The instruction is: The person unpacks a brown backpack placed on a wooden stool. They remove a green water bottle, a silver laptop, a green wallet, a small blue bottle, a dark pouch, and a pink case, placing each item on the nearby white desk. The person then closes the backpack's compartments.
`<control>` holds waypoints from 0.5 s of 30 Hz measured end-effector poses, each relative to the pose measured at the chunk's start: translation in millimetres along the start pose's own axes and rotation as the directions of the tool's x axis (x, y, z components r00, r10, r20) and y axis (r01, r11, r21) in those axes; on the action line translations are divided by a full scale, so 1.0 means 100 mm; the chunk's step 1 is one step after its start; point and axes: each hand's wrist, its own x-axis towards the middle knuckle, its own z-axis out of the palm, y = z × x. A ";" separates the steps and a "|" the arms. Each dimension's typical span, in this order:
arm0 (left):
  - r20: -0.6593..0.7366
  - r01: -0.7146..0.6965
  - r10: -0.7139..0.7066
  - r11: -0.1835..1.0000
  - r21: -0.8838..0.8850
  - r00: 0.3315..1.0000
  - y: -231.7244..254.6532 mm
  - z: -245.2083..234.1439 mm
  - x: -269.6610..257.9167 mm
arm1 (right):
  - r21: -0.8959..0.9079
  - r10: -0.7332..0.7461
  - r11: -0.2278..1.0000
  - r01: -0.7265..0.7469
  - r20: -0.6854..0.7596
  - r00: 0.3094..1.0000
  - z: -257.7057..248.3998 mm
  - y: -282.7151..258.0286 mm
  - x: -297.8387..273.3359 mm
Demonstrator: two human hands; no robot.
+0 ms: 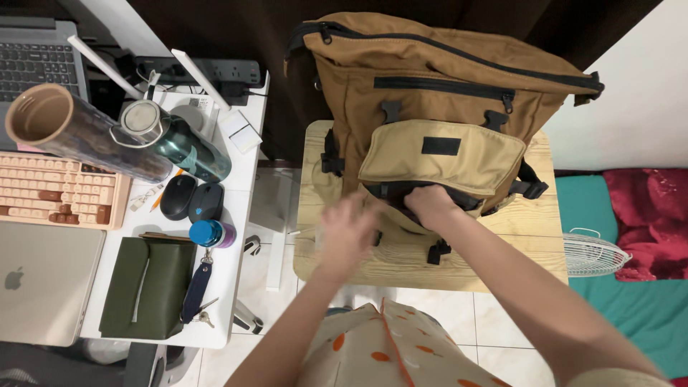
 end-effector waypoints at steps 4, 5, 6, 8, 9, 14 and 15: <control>0.049 -0.130 0.136 0.986 -0.108 0.989 0.34 -0.10 0.24 | 0.006 0.021 1.000 -0.021 0.040 0.999 0.07 0.00 0.15; 0.063 -0.133 0.140 0.985 -0.110 0.988 0.36 -0.13 0.27 | 0.007 0.017 1.000 -0.017 0.038 0.999 0.07 0.01 0.15; 0.074 -0.138 0.147 0.984 -0.110 0.986 0.37 -0.14 0.31 | 0.009 0.014 1.000 -0.014 0.034 0.999 0.06 0.03 0.14; 0.166 -0.146 0.163 0.983 -0.112 0.973 0.34 -0.17 0.35 | 0.103 -0.021 0.994 0.022 -0.016 1.000 0.00 0.04 0.07; 0.212 -0.148 0.169 0.983 -0.113 0.962 0.33 -0.18 0.36 | 0.149 -0.038 0.988 0.043 -0.042 0.998 -0.05 0.05 0.00; 0.194 -0.111 0.142 0.981 -0.162 0.971 0.31 -0.19 0.38 | 0.259 -0.008 0.965 0.042 -0.129 0.992 -0.59 0.05 -0.43; 0.171 -0.102 0.131 0.981 -0.167 0.977 0.33 -0.20 0.38 | 0.278 0.005 0.960 0.036 -0.145 0.989 -0.72 0.04 -0.54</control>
